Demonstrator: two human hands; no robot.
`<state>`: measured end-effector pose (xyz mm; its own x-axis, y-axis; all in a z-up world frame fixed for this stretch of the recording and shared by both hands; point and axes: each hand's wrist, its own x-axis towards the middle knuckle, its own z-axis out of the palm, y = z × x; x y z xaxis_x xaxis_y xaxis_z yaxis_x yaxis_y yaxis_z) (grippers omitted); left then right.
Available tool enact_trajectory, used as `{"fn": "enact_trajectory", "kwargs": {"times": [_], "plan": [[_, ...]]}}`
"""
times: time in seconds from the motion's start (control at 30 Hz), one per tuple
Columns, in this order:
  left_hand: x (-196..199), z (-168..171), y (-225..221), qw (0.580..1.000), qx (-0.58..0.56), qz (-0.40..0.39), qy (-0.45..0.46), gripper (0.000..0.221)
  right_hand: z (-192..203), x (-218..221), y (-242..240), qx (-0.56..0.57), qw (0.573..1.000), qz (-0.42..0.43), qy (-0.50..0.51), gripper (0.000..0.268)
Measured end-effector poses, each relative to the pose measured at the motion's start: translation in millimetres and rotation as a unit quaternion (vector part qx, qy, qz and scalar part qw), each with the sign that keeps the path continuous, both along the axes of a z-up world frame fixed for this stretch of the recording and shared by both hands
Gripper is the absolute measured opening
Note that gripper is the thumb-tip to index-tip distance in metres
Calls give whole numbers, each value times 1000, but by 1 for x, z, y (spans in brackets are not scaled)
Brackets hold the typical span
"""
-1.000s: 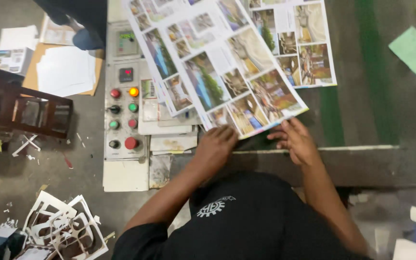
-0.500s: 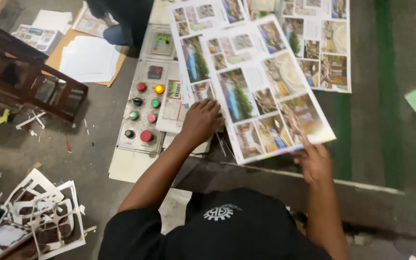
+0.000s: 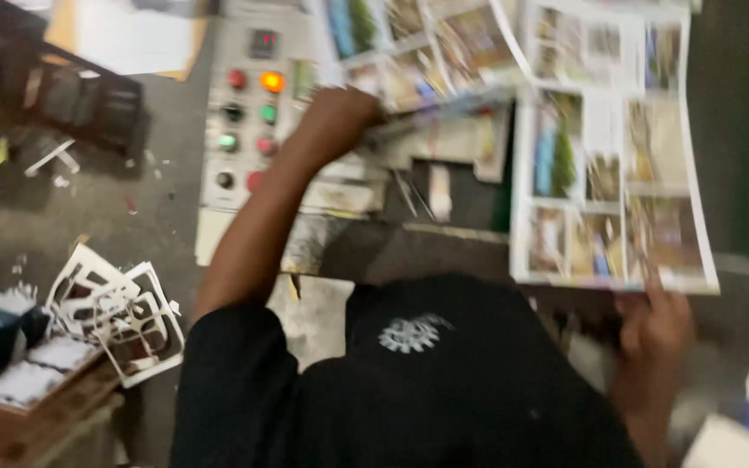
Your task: The person stands at a workbench in a printing facility and repeatedly picks up large printed sheets containing multiple images. They separate the sheets and place them into a pile on the table, performing a sorting or collating task.
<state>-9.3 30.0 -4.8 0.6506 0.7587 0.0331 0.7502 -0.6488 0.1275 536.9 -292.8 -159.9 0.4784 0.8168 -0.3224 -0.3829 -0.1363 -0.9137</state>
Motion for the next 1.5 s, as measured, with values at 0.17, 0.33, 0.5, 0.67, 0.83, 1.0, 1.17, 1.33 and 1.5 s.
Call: {"fn": "enact_trajectory", "kwargs": {"times": [0.17,0.33,0.5,0.67,0.83,1.0,1.17,1.33,1.5], "plan": [[8,26,-24,996,75,34,-45,13,10,-21,5,-57,998,-20,0,26],[12,27,-31,996,75,51,4,19,31,-43,56,-57,998,5,0,26],[16,39,-32,998,17,67,-5,22,20,-22,136,-51,997,50,-39,24],[1,24,-31,995,30,81,-47,13,32,-18,163,-73,994,78,-37,30],[2,21,-46,966,125,132,-184,14,44,-40,135,-133,984,96,-69,45],[42,-32,-76,938,182,27,-294,31,14,-76,132,-92,972,208,-59,43],[115,-22,-133,965,74,-43,-247,21,67,-138,160,8,961,276,17,31],[129,-25,-148,955,52,-75,-283,19,39,-106,166,40,975,212,61,25],[92,-47,-93,976,97,3,-194,23,50,-71,123,60,986,157,-18,29]]}}
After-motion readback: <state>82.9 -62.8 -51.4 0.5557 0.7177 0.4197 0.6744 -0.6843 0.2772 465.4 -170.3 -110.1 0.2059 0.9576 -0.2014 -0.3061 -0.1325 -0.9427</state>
